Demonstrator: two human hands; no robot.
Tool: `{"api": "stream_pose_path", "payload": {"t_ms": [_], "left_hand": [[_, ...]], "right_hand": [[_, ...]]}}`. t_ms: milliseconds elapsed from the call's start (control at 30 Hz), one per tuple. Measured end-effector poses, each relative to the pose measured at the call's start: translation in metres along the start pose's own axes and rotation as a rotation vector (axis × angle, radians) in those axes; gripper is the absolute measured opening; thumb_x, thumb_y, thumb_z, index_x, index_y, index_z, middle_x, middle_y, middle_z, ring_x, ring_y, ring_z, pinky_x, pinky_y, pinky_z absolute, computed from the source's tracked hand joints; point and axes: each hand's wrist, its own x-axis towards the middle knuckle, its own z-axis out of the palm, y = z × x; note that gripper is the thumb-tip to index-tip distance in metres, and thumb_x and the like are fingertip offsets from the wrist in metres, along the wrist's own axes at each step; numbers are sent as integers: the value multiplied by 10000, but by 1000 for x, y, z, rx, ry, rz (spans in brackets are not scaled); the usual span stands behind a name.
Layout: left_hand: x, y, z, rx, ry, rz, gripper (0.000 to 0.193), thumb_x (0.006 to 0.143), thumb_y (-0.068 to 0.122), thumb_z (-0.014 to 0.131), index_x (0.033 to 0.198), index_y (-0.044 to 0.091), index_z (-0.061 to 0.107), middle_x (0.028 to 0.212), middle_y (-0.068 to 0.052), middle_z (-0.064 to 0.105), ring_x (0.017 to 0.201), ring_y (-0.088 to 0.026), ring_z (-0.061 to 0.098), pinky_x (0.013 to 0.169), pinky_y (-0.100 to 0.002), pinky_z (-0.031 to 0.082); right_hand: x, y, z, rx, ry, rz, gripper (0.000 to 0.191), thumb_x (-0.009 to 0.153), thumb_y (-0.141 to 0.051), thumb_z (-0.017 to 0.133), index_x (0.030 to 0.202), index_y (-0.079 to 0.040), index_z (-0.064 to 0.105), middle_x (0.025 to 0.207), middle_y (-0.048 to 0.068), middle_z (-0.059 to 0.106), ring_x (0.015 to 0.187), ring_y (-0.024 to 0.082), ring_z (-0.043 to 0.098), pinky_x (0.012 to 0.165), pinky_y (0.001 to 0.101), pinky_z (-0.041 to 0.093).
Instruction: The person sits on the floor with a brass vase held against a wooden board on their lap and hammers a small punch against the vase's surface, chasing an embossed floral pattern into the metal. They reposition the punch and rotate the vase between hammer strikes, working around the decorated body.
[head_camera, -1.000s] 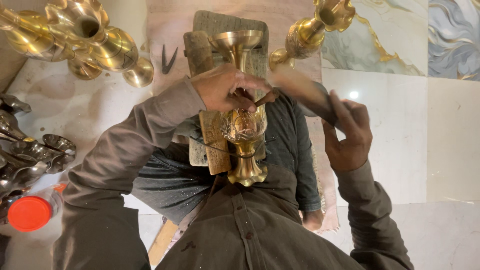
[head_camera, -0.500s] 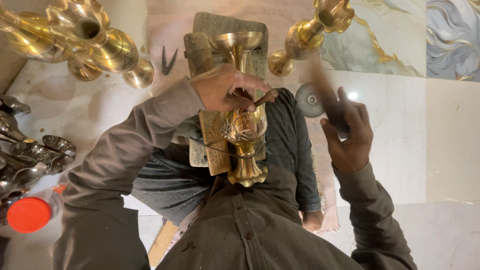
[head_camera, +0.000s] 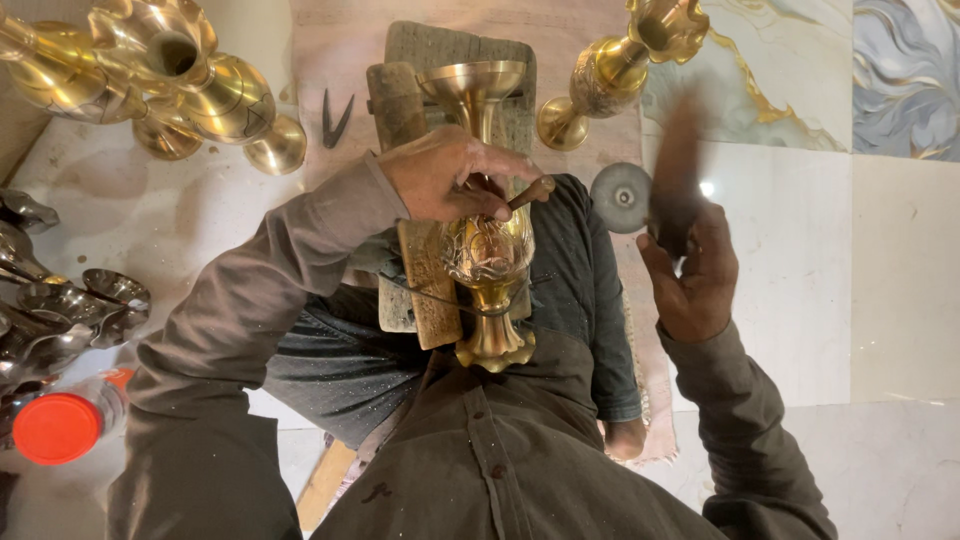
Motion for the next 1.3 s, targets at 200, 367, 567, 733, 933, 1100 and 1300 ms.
{"api": "stream_pose_path", "payload": {"t_ms": [200,367,567,733,933,1100,1300], "left_hand": [[-3,-1,-1,3,41,68,548,853,133,808,1364,83,616,1199,-160,741,953,-224,780,910,-354,639],[-3,1,-4,9,0,11,523,885,144,784,1377,97,612,1074,-143,779,917,-208,789,919,-330,647],[-3,4,-2,-31,12,15,515,897,117,772,1384,89,607,1196,-156,744,984,-217,777,938,-337,606],[-5,3,-3,-106,28,9,538,864,111,778,1373,102,606,1272,-145,711,1010,-231,765,914,-357,597],[-7,4,8,-25,76,43,472,915,164,776,1367,159,642,1240,-130,739,956,-205,790,962,-356,595],[-4,7,17,55,22,190,516,869,162,786,1363,143,637,1235,-124,741,937,-212,784,944,-390,616],[-3,6,14,72,11,195,542,844,135,800,1364,159,647,1208,-103,760,942,-220,791,897,-349,655]], "right_hand": [[1,-8,1,-477,39,-223,628,978,78,719,1556,-32,500,1238,154,572,1035,252,623,890,340,529],[1,-7,1,-533,2,-304,623,975,91,704,1554,-52,524,1249,160,587,1101,271,643,940,344,552],[-2,2,1,-587,12,-291,604,939,58,719,1497,-106,557,1174,120,588,987,235,554,880,319,458],[-6,6,6,-376,48,-47,558,945,4,709,1468,-116,559,1100,151,510,922,298,490,785,370,426],[-17,13,7,-655,-67,-161,643,919,22,682,1528,-126,536,1200,190,583,1045,350,623,895,414,528],[-40,24,24,-516,-168,-93,661,884,8,699,1511,-129,540,1199,185,607,1070,351,655,899,418,554],[-55,30,29,-495,-91,-52,654,870,6,698,1492,-139,555,1201,185,611,1062,327,672,865,399,575]]}}
